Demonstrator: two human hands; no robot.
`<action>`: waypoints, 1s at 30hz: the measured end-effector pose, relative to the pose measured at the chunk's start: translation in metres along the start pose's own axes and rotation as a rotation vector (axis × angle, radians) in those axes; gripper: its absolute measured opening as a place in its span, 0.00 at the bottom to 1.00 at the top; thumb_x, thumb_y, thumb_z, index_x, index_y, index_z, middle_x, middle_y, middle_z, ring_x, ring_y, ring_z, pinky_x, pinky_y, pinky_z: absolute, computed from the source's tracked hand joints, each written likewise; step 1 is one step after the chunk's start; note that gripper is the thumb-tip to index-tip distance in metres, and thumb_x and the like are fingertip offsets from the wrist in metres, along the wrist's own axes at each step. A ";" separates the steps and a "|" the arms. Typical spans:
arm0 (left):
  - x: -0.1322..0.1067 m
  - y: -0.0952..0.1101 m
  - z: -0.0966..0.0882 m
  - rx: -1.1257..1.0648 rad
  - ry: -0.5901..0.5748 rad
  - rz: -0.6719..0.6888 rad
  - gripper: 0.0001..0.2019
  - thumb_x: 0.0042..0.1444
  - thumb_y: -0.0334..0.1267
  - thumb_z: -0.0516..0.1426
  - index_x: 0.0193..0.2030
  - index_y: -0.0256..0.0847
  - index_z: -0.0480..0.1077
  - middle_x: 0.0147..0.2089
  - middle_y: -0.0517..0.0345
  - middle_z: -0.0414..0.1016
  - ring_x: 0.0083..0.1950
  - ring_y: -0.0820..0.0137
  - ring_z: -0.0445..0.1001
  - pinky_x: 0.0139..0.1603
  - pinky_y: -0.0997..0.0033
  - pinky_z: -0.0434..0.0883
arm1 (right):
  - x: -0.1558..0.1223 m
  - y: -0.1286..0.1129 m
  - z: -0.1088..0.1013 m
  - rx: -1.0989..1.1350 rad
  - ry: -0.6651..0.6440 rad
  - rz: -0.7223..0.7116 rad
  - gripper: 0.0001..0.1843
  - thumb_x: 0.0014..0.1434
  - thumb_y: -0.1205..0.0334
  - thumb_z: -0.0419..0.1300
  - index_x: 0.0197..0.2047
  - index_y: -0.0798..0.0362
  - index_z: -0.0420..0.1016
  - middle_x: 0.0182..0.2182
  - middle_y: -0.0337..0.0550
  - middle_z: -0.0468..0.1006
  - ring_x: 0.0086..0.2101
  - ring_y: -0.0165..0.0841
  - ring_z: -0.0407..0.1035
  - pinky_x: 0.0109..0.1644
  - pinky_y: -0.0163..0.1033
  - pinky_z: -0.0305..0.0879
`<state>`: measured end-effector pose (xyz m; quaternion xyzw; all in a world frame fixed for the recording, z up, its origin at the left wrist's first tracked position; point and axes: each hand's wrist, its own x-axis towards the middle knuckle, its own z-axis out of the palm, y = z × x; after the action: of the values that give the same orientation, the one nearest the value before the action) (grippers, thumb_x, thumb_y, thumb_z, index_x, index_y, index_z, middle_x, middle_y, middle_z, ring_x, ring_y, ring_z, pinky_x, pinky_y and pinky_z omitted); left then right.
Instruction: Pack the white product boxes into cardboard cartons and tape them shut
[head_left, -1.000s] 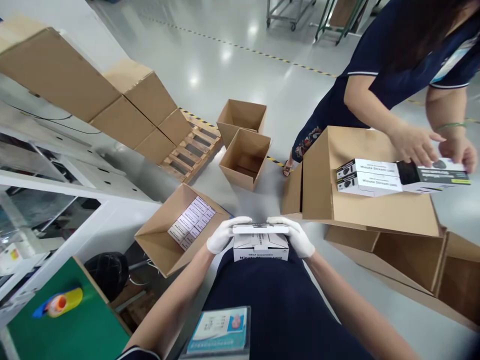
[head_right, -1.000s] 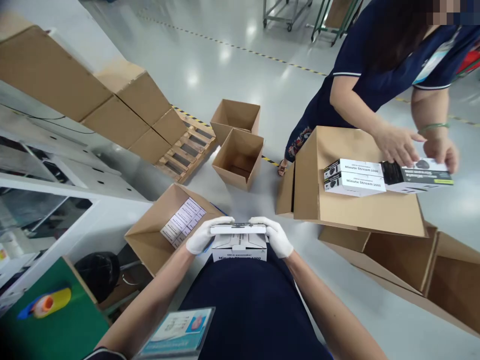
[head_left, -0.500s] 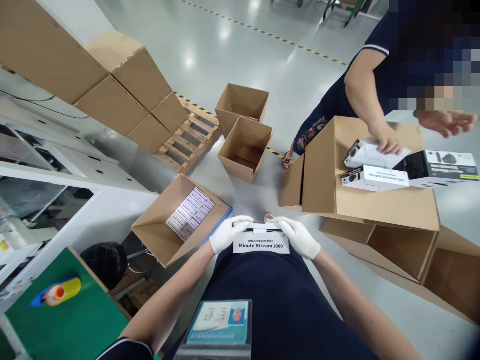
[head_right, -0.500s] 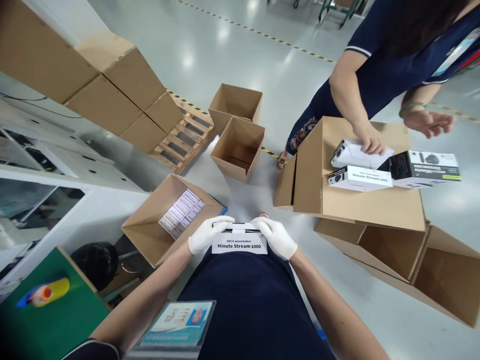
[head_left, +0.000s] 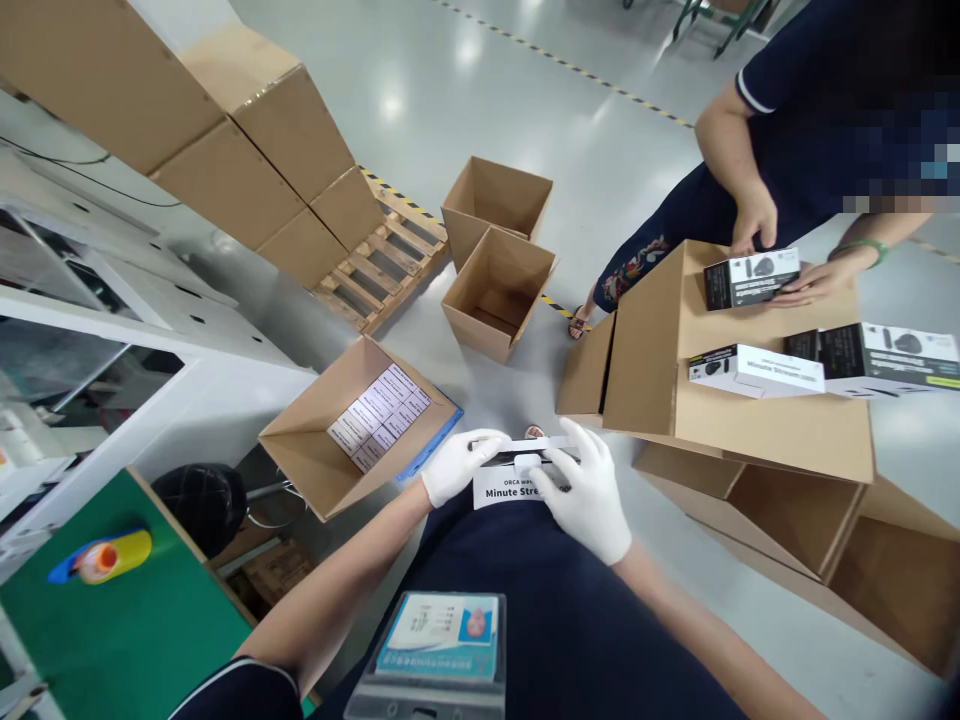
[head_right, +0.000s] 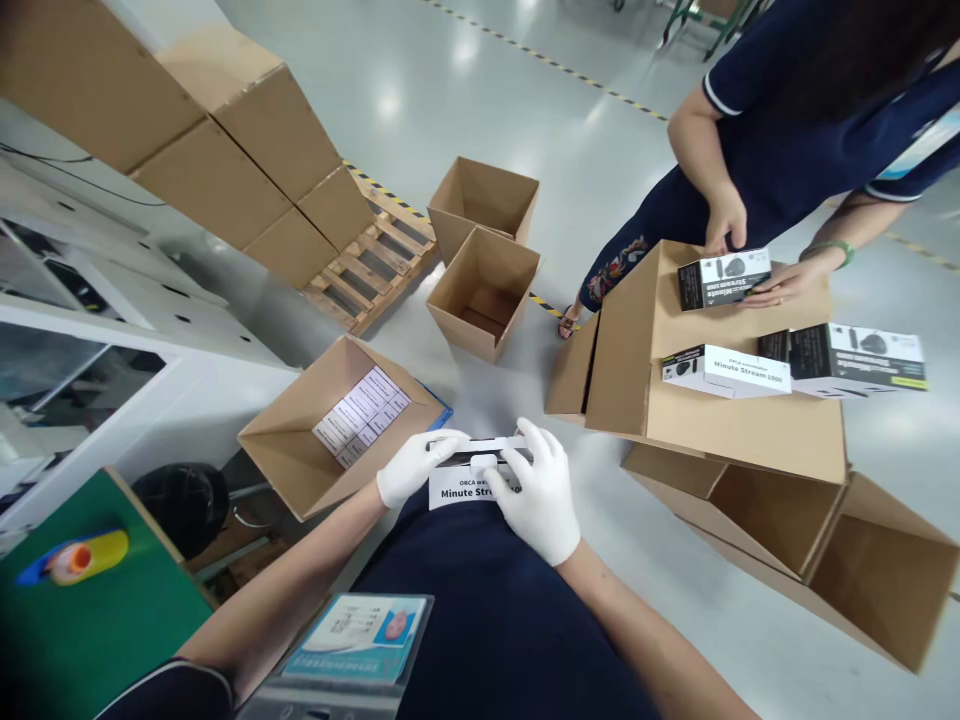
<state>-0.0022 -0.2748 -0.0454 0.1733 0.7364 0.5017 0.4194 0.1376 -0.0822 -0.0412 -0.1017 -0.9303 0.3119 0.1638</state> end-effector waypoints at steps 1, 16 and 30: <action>0.000 0.000 -0.001 -0.008 -0.001 -0.003 0.22 0.68 0.55 0.56 0.53 0.39 0.80 0.57 0.51 0.82 0.59 0.58 0.78 0.64 0.61 0.72 | 0.002 0.000 0.000 -0.022 -0.012 -0.005 0.07 0.60 0.59 0.69 0.43 0.49 0.84 0.62 0.55 0.71 0.59 0.57 0.64 0.62 0.69 0.66; -0.008 -0.004 -0.006 0.100 -0.155 0.107 0.18 0.66 0.50 0.60 0.55 0.44 0.81 0.59 0.51 0.79 0.63 0.60 0.74 0.69 0.60 0.67 | 0.020 0.064 -0.027 0.565 -0.629 0.160 0.28 0.73 0.43 0.51 0.68 0.47 0.71 0.67 0.48 0.71 0.67 0.46 0.64 0.73 0.57 0.58; -0.017 -0.005 0.006 0.082 -0.111 0.092 0.18 0.67 0.49 0.59 0.55 0.43 0.82 0.60 0.51 0.79 0.63 0.59 0.74 0.70 0.59 0.67 | 0.014 0.060 -0.024 0.632 -0.629 0.224 0.23 0.73 0.45 0.52 0.56 0.48 0.82 0.56 0.44 0.81 0.56 0.43 0.75 0.65 0.48 0.68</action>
<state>0.0133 -0.2849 -0.0435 0.2515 0.7232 0.4798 0.4285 0.1384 -0.0179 -0.0563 -0.0469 -0.7773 0.6120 -0.1380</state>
